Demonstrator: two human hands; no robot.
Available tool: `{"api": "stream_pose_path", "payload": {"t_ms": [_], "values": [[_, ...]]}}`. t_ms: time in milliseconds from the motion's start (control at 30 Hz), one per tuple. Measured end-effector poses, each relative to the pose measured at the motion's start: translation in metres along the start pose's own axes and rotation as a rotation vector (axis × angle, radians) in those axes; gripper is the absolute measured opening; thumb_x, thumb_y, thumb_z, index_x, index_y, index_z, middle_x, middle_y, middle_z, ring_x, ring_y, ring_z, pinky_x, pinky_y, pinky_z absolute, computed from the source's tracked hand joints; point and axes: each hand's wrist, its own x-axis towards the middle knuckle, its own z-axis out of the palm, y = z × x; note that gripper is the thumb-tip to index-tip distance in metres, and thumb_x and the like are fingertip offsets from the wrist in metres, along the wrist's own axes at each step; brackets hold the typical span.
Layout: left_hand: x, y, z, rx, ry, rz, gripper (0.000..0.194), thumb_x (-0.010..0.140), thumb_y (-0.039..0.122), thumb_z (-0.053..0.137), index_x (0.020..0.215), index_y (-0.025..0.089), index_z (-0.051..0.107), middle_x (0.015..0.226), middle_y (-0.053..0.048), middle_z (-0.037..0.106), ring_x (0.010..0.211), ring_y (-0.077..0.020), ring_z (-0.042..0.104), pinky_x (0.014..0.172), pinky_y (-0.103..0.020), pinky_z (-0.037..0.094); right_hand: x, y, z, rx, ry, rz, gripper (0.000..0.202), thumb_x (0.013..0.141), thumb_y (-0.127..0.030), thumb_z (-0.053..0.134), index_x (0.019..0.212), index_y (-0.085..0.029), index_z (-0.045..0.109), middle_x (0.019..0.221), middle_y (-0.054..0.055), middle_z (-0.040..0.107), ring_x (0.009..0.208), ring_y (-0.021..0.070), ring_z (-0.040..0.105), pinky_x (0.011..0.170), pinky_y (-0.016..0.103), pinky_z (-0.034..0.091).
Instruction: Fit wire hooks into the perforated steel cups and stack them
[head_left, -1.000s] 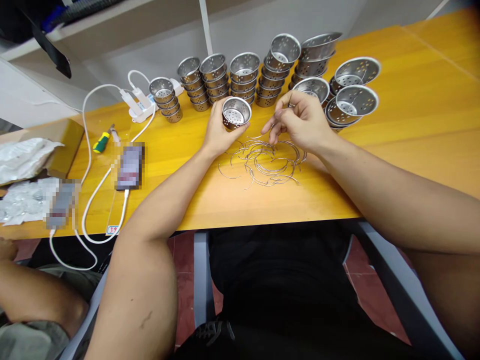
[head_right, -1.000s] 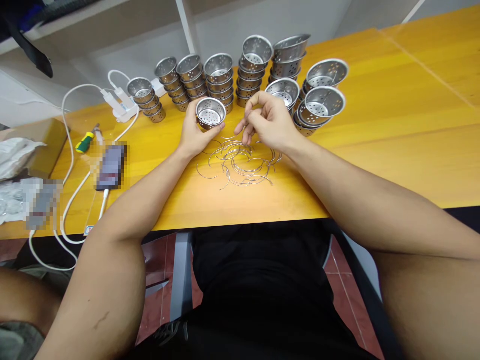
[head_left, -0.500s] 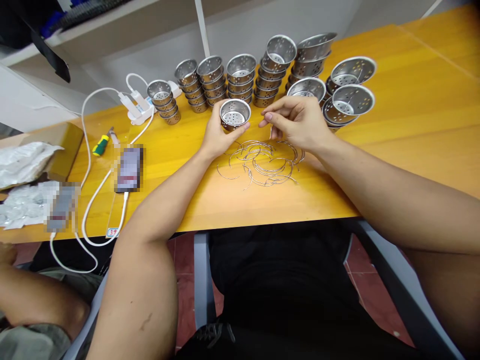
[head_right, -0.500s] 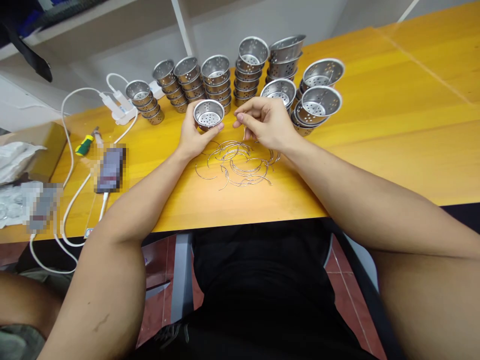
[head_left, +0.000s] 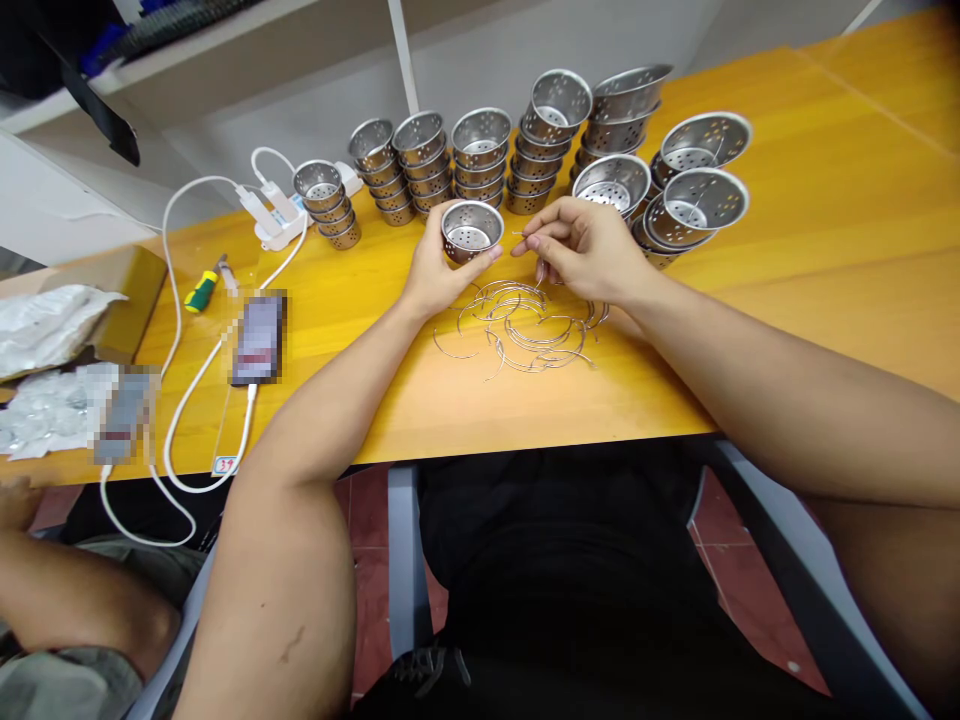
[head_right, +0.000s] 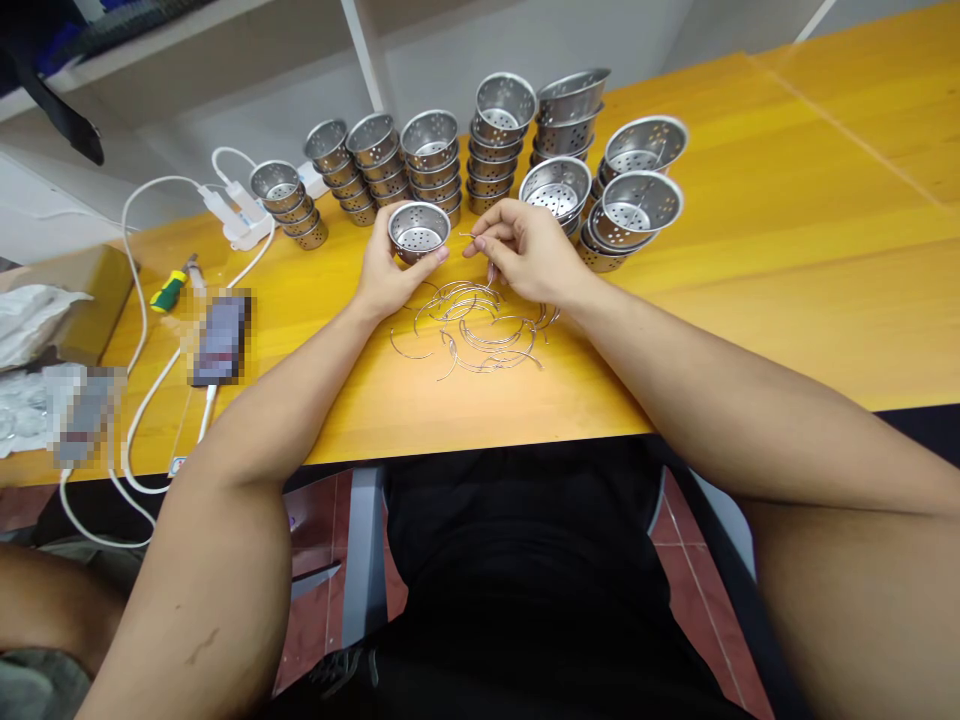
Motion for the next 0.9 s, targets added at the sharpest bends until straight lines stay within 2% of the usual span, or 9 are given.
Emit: {"api": "stream_pose_path", "payload": {"t_ms": [100, 233, 333, 500, 567, 767, 900], "values": [[0.001, 0.002, -0.001, 0.032, -0.005, -0.014, 0.105, 0.103, 0.102, 0.088, 0.179, 0.038, 0.054, 0.177, -0.014, 0.074, 0.177, -0.0404, 0.071, 0.158, -0.066, 0.053, -0.003, -0.007, -0.001, -0.028, 0.005, 0.056, 0.066, 0.100, -0.098, 0.096, 0.115, -0.037, 0.076, 0.096, 0.007, 0.091, 0.080, 0.0324, 0.073, 0.078, 0.059, 0.068], [0.001, 0.001, -0.002, 0.031, -0.009, 0.009, 0.104, 0.101, 0.103, 0.089, 0.176, 0.038, 0.056, 0.178, -0.013, 0.073, 0.178, -0.0406, 0.069, 0.159, -0.066, 0.051, -0.004, -0.013, -0.003, -0.096, 0.032, 0.064, 0.070, 0.099, -0.108, 0.089, 0.112, -0.041, 0.075, 0.069, 0.001, 0.068, 0.078, 0.0312, 0.062, 0.079, 0.058, 0.062], [0.002, -0.008, 0.000, 0.010, 0.006, 0.052, 0.105, 0.100, 0.105, 0.089, 0.173, 0.036, 0.057, 0.174, -0.013, 0.074, 0.173, -0.0394, 0.072, 0.157, -0.064, 0.053, -0.002, -0.010, -0.004, -0.094, 0.055, -0.004, 0.068, 0.099, -0.106, 0.091, 0.109, -0.041, 0.076, 0.067, 0.000, 0.059, 0.073, 0.0289, 0.053, 0.074, 0.054, 0.056], [0.005, -0.030, 0.006, -0.025, 0.032, 0.136, 0.107, 0.097, 0.102, 0.095, 0.172, 0.037, 0.054, 0.167, -0.012, 0.075, 0.162, -0.0366, 0.077, 0.151, -0.061, 0.057, 0.003, -0.001, -0.003, 0.008, 0.047, -0.110, 0.062, 0.103, -0.092, 0.101, 0.109, -0.036, 0.074, 0.070, -0.001, 0.058, 0.063, 0.0246, 0.047, 0.061, 0.044, 0.042], [0.005, -0.037, 0.008, -0.026, 0.027, 0.163, 0.110, 0.097, 0.101, 0.096, 0.175, 0.039, 0.050, 0.166, -0.011, 0.074, 0.161, -0.0360, 0.077, 0.149, -0.061, 0.058, 0.003, 0.001, -0.001, 0.024, 0.058, -0.122, 0.060, 0.104, -0.088, 0.103, 0.110, -0.036, 0.074, 0.069, -0.002, 0.059, 0.062, 0.0241, 0.048, 0.059, 0.043, 0.040], [0.006, -0.036, 0.010, -0.083, 0.039, 0.216, 0.111, 0.095, 0.101, 0.098, 0.173, 0.038, 0.050, 0.163, -0.010, 0.074, 0.156, -0.0354, 0.081, 0.144, -0.061, 0.063, 0.000, 0.005, 0.004, 0.005, 0.060, -0.134, 0.052, 0.113, -0.083, 0.097, 0.114, -0.036, 0.075, 0.068, -0.003, 0.061, 0.062, 0.0238, 0.051, 0.063, 0.044, 0.051], [0.006, -0.030, 0.007, -0.074, 0.020, 0.227, 0.104, 0.100, 0.096, 0.097, 0.174, 0.037, 0.053, 0.168, -0.012, 0.074, 0.160, -0.0364, 0.079, 0.147, -0.063, 0.061, 0.006, 0.016, 0.006, -0.048, 0.040, -0.099, 0.058, 0.114, -0.091, 0.090, 0.115, -0.036, 0.072, 0.081, 0.003, 0.075, 0.071, 0.0291, 0.069, 0.074, 0.052, 0.068]]}}
